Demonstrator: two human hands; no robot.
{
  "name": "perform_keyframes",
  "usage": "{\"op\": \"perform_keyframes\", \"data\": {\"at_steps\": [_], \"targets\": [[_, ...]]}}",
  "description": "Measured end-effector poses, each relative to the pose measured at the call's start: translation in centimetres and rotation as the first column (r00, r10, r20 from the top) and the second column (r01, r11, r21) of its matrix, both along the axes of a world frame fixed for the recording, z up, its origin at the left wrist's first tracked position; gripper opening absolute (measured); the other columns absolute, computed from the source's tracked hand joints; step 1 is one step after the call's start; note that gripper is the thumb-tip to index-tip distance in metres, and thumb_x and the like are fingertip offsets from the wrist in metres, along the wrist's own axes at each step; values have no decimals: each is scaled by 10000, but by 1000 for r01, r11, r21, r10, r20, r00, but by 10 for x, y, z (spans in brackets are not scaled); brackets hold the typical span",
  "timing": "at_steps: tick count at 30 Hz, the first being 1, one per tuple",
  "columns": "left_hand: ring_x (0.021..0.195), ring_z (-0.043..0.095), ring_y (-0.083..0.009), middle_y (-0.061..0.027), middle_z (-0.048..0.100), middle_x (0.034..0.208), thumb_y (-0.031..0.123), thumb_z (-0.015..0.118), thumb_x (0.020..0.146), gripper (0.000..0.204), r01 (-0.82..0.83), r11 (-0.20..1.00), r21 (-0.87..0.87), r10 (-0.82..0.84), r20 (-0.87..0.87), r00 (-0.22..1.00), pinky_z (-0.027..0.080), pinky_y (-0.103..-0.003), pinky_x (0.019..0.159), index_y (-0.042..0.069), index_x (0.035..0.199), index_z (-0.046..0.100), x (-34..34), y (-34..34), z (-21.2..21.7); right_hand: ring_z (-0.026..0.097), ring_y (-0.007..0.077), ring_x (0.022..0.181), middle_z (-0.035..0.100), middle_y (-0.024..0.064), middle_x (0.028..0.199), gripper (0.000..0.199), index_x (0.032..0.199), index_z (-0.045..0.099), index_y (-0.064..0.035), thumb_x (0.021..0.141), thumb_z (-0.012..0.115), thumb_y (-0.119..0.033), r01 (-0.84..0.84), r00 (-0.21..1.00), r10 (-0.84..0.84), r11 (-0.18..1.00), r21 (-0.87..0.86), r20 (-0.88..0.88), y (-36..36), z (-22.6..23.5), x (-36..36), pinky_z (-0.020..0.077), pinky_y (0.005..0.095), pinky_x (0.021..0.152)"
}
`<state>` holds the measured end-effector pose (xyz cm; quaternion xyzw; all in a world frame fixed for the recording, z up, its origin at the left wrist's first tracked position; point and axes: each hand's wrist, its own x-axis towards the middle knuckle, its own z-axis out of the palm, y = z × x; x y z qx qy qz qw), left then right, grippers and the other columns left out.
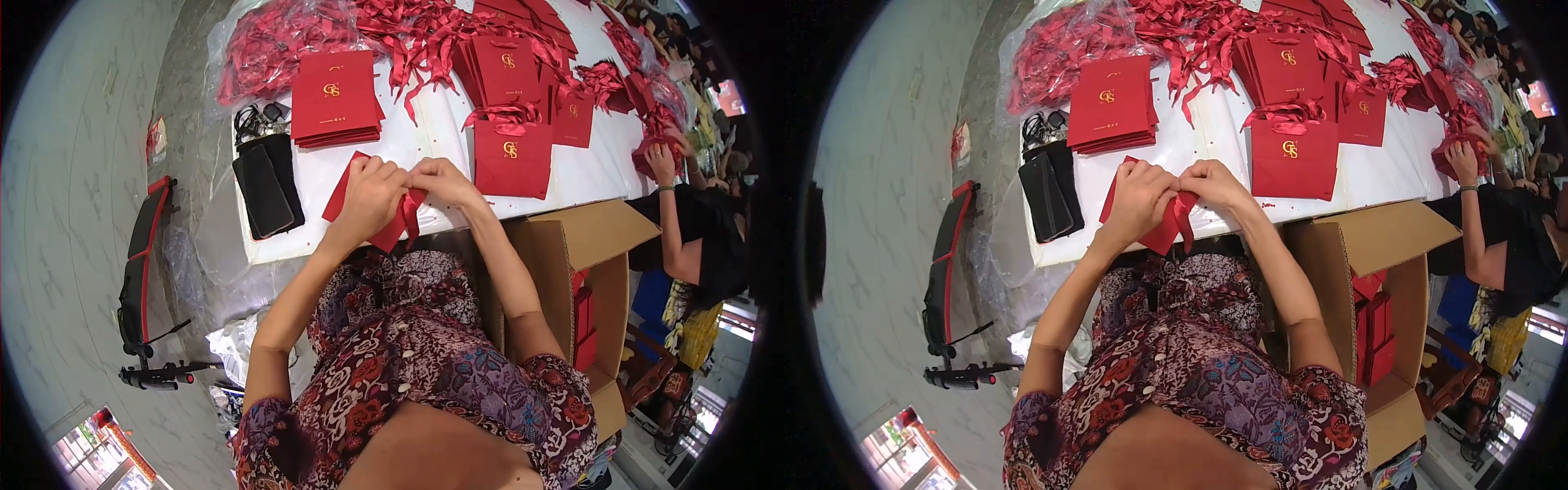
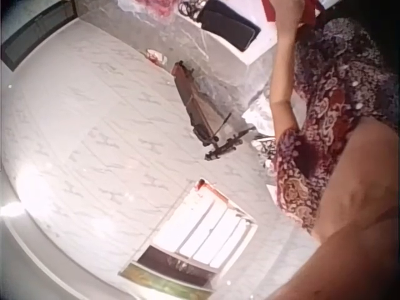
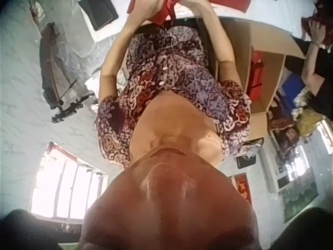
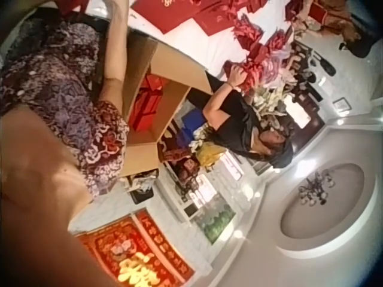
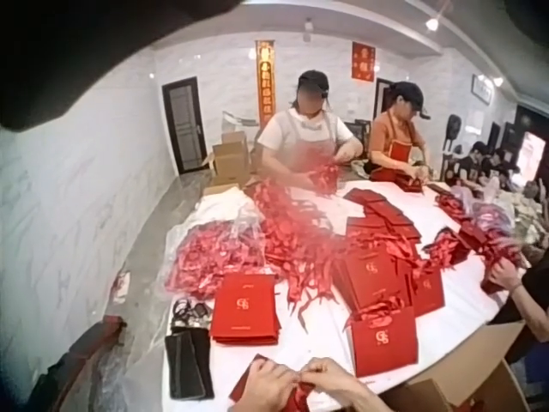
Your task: The recorder is tying red ribbons onto small red gift bags and organizing them on a table.
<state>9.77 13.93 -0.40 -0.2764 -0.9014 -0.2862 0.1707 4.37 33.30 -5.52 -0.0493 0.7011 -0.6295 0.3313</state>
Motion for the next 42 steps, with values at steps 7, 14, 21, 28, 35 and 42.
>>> {"op": "perform_keyframes", "data": {"at_steps": [7,14,21,28,35,42], "targets": [[781,567,-223,-13,629,766,129,731,782,93,-106,987,120,81,198,977,345,-376,846,122,823,648,7,7,-2,638,193,728,671,130,780,300,847,744,-15,819,723,-312,501,755,-316,843,194,-574,-7,-14,-11,497,322,675],[765,598,-249,-32,679,757,140,722,776,84,-323,933,159,259,328,909,360,-403,798,110,824,660,-4,-16,-27,622,216,655,645,100,702,334,780,705,-38,800,767,-365,11,902,165,915,403,-399,18,31,28,478,354,621],[772,611,-263,-78,675,874,177,674,865,148,-354,931,92,361,-82,929,376,-407,836,79,974,661,-11,-3,-29,498,79,505,544,-22,556,361,704,679,-52,877,735,-363,-75,985,105,974,215,-134,15,7,35,373,294,490],[769,580,-112,-50,605,823,170,484,1039,162,-382,575,724,-331,632,700,469,-256,690,21,1092,522,41,31,-55,474,18,538,563,-48,612,306,767,677,-42,956,681,-283,224,974,-225,973,-50,-7,-19,41,18,356,202,487],[739,567,-82,-7,591,778,152,493,1036,124,-327,803,498,-224,761,608,473,-238,689,33,1040,528,57,-15,-37,507,125,531,558,12,601,319,763,620,-20,896,728,-289,301,912,-210,926,228,-352,9,5,9,430,308,527],[722,587,-57,-36,669,818,179,591,1005,161,-489,614,619,-284,752,595,480,-205,685,21,1027,566,34,-34,-34,622,290,960,630,118,1047,264,1051,650,-37,835,749,-150,135,638,57,974,184,-768,-22,58,40,502,362,797]]}}
